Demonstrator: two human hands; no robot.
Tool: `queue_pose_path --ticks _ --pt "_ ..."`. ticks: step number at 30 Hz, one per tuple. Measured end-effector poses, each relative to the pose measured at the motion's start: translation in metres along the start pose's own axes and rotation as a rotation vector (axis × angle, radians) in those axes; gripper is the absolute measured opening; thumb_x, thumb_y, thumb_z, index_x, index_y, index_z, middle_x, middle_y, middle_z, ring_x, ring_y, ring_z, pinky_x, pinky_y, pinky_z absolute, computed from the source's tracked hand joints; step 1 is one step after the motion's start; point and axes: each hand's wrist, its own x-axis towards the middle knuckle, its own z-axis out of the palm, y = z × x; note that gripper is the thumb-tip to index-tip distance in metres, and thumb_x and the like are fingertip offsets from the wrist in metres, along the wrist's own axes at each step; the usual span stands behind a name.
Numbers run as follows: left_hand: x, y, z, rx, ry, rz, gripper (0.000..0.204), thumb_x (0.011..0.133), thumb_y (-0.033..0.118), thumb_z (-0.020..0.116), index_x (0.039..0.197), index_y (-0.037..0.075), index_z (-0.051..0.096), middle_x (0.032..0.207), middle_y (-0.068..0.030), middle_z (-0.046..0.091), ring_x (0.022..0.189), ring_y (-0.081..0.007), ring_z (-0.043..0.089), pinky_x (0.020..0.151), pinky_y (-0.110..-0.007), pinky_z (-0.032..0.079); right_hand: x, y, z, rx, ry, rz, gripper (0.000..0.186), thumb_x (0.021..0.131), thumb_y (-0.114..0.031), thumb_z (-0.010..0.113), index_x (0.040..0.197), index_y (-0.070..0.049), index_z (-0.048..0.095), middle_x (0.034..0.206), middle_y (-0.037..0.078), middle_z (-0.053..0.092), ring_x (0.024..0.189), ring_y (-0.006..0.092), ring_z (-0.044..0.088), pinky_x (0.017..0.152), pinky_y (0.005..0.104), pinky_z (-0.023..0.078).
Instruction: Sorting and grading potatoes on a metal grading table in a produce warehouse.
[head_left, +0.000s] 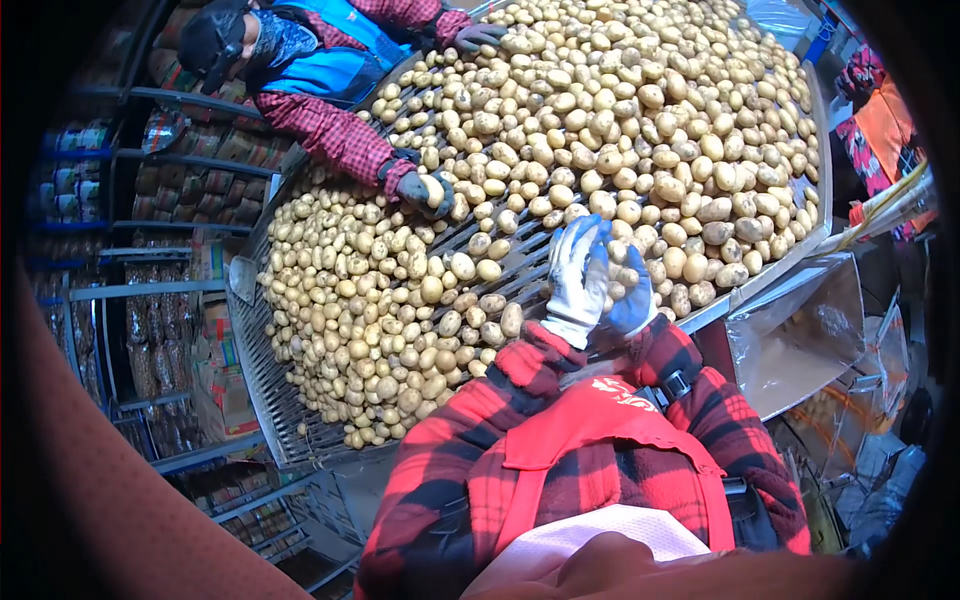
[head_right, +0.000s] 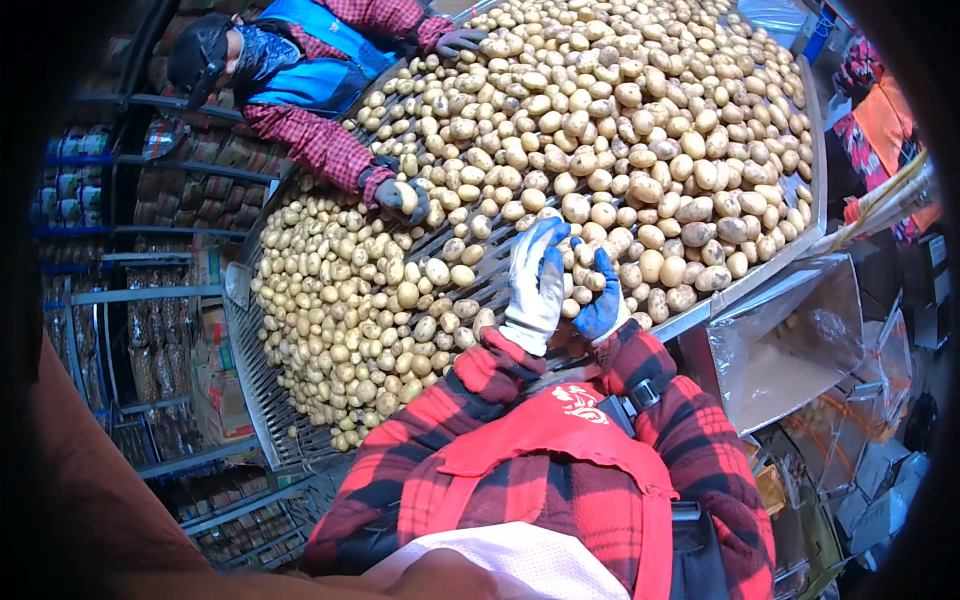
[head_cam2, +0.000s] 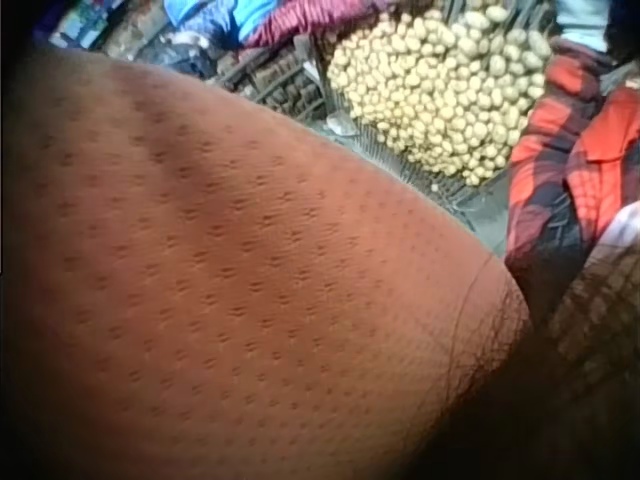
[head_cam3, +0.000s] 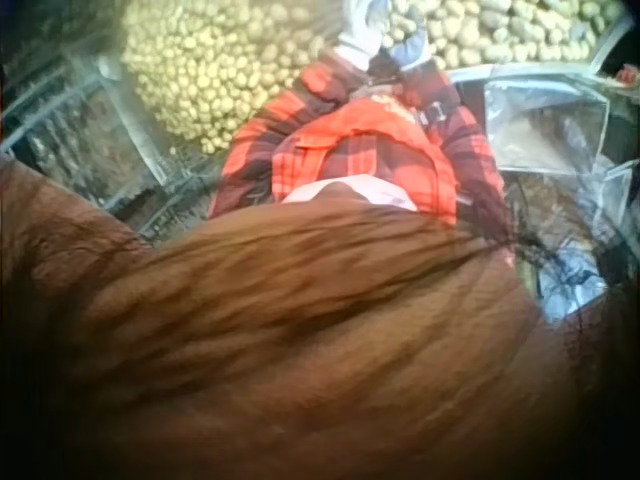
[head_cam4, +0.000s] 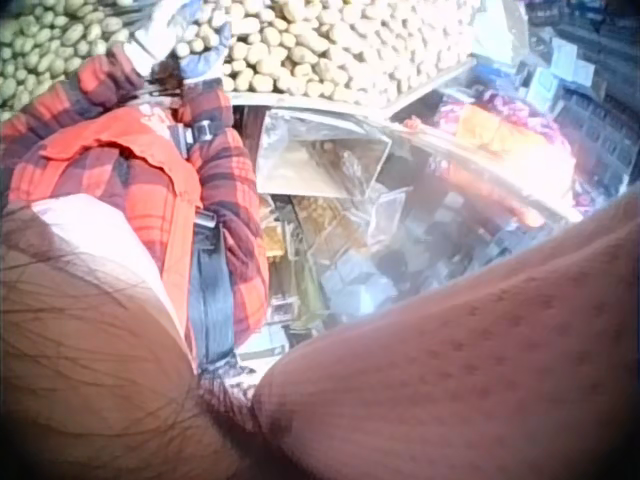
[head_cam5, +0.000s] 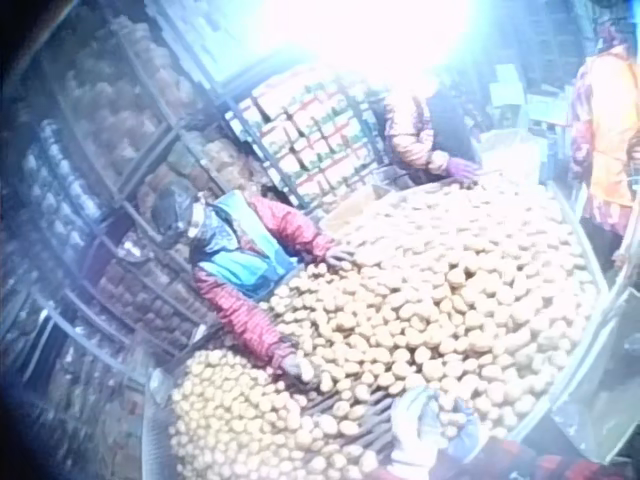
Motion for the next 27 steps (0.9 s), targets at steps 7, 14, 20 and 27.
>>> queue_pose_path --ticks 7,14,20,27 --pt "0.027 0.013 0.038 -0.214 0.067 -0.027 0.044 0.107 0.034 0.043 0.125 -0.001 0.062 0.129 -0.0172 0.063 0.124 -0.0314 0.057 0.111 -0.044 0.039 -0.014 -0.045 0.004 -0.043 -0.115 -0.103 0.039 0.104 -0.040 0.053 0.134 -0.015 0.058 0.085 0.000 0.070 0.064 0.0117 0.064 0.051 0.0280 0.053" --pt "0.012 0.012 0.088 -0.671 -0.069 -0.407 0.048 0.107 0.029 0.039 0.144 0.000 0.048 0.147 -0.0132 0.050 0.138 -0.0245 0.045 0.121 -0.040 0.030 -0.044 -0.129 -0.010 0.177 -0.845 0.045 0.033 0.102 -0.044 0.055 0.107 -0.012 0.060 0.096 0.008 0.062 0.108 0.0290 0.060 0.096 0.0462 0.053" --pt "-0.034 0.013 0.138 0.096 -0.654 0.209 0.051 0.096 0.025 0.058 0.143 0.008 0.051 0.147 -0.0204 0.048 0.140 -0.0435 0.037 0.119 -0.055 0.025 -0.152 -0.168 0.037 -0.035 -0.215 -0.586 0.026 0.101 -0.039 0.057 0.114 -0.017 0.061 0.114 0.012 0.063 0.094 0.0295 0.065 0.079 0.0439 0.058" --pt "-0.043 0.035 0.158 0.423 -0.876 0.369 0.068 0.087 0.036 0.063 0.150 0.015 0.045 0.157 -0.0138 0.036 0.146 -0.0509 0.021 0.119 -0.064 0.019 -0.266 -0.264 0.007 -0.017 -0.438 -0.826 0.014 0.087 -0.002 0.063 0.085 -0.014 0.056 0.108 0.006 0.055 0.072 0.0077 0.047 0.050 0.0215 0.038"
